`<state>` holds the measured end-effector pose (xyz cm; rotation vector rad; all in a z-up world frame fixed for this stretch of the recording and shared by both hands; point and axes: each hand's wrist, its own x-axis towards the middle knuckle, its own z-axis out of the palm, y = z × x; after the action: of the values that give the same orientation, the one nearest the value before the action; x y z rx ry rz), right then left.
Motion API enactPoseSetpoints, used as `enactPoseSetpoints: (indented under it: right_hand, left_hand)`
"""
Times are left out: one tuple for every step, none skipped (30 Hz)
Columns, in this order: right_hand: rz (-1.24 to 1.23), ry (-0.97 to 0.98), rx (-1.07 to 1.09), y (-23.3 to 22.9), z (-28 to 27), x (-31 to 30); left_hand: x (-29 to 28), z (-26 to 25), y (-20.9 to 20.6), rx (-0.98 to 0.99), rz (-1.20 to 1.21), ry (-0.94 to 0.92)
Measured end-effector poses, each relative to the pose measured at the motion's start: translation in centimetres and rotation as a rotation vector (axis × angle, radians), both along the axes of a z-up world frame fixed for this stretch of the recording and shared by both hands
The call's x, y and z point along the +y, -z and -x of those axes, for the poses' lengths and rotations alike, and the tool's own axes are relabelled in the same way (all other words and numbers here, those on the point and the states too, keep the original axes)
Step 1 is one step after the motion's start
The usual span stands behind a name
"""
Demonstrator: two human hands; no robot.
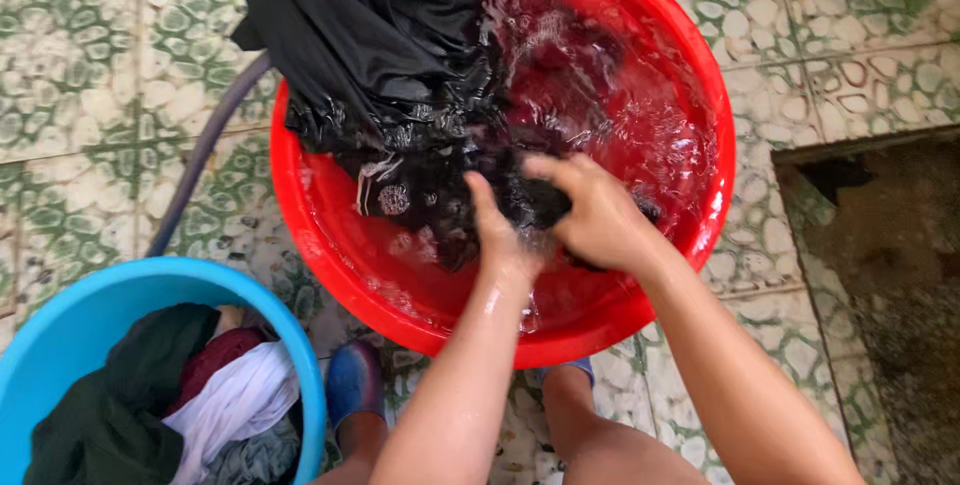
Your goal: The person hand-washes black and maroon clothes in a red basin of water, rubbing the fabric together and wringing out the items before placing them into a blue basin.
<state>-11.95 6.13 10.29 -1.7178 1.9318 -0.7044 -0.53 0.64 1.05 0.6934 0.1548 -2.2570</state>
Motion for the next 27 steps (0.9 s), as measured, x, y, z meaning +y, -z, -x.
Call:
enactPoseSetpoints:
  right_hand:
    - [0.257, -0.156, -0.037, -1.6, -0.5, 1.4]
    - [0.256, -0.156, -0.036, -2.6, -2.0, 2.7]
    - [0.129, -0.088, 0.034, -3.1, -4.3, 3.8]
    - [0.002, -0.014, 0.107, -3.1, -5.7, 4.3]
    - [0.000, -0.006, 0.110, -2.6, -6.2, 3.8]
    - [0.034, 0.025, 0.229, -1.6, -6.4, 2.7]
    - [0.067, 0.057, 0.348, -0.4, -6.2, 1.6]
    - [0.120, 0.200, 0.397, 0.9, -4.8, 0.0]
    - [0.172, 0.345, 0.446, 1.8, -2.6, -1.8]
    - [0.238, 0.320, 0.466, 2.3, -0.6, -2.5]
    - [0.303, 0.296, 0.486, 2.4, 1.0, -2.8]
    - [0.308, 0.295, 0.482, 2.3, 1.8, -2.9]
    - [0.157, 0.258, 0.513, 2.0, 2.5, -2.9]
    - [-0.001, 0.215, 0.543, 1.7, 3.2, -2.7]
    - [-0.003, 0.211, 0.542, 1.3, 3.7, -2.6]
    - [0.123, 0.191, 0.751, 1.0, 3.9, -2.8]
    - [0.254, 0.169, 0.957, 0.8, 3.9, -3.1]
    - [0.257, 0.170, 0.955, 0.9, 3.5, -3.9]
    - [-0.096, -0.008, 0.773, 1.2, 2.8, -5.0]
    - [-0.445, -0.174, 0.574, 1.6, 2.3, -5.6]
    - [-0.612, -0.216, 0.661, 2.4, 1.3, -6.2]
    - [-0.780, -0.261, 0.747, 3.1, 0.3, -6.6]
    - [-0.860, -0.274, 0.779, 3.8, -0.2, -6.9]
    - [-0.897, -0.273, 0.767, 4.8, -0.7, -6.6]
    - [-0.921, -0.260, 0.750, 5.8, -1.1, -6.2]
    - [-0.926, -0.237, 0.718, 6.6, -0.9, -6.0]
    - [-0.928, -0.215, 0.695, 7.3, -0.7, -5.4]
  left_hand:
    - [-0.6, -0.2, -0.8, 0.192, 0.082, 0.038]
    - [-1.0, -0.7, -1.7, 0.192, 0.082, 0.038]
    - [-1.3, -1.3, -2.5, 0.052, 0.143, 0.072]
    - [-1.3, -1.3, -2.9, -0.086, 0.204, 0.113]
    - [-1.3, -0.7, -2.9, -0.083, 0.204, 0.120]
    - [-1.5, 0.0, -2.7, -0.079, 0.192, 0.115]
    - [-1.7, 0.9, -2.1, -0.075, 0.181, 0.110]
    - [-1.4, 1.4, -1.1, -0.076, 0.160, 0.102]
    - [-1.1, 1.7, 0.1, -0.078, 0.140, 0.094]
    - [-0.9, 2.0, 1.1, -0.081, 0.119, 0.089]
    - [-0.6, 2.1, 1.9, -0.088, 0.116, 0.095]
    - [-0.8, 2.3, 2.4, -0.129, 0.183, 0.069]
    - [-1.0, 2.2, 2.7, -0.170, 0.250, 0.044]
    - [-0.9, 2.0, 2.7, -0.172, 0.246, 0.040]
    - [-0.6, 1.8, 2.6, -0.212, 0.252, 0.165]
    - [-0.7, 1.3, 2.3, -0.257, 0.262, 0.288]
    - [-0.7, 1.1, 2.0, -0.262, 0.262, 0.282]
    - [-0.4, 1.4, 1.6, -0.310, 0.193, 0.360]
    - [-0.2, 1.5, 1.4, -0.357, 0.122, 0.439]
    - [-0.1, 1.5, 1.4, -0.355, 0.125, 0.442]
    - [0.0, 1.4, 1.5, -0.381, 0.190, 0.450]
    - [0.1, 1.2, 1.8, -0.408, 0.253, 0.450]
    - [0.0, 1.0, 2.2, -0.407, 0.252, 0.446]
    - [0.1, 0.5, 2.7, -0.565, 0.248, 0.614]
    - [0.2, 0.0, 3.0, -0.722, 0.241, 0.783]
    - [0.3, -0.6, 3.0, -0.719, 0.244, 0.779]
    - [0.3, -1.7, 2.7, -0.857, 0.504, 0.897]
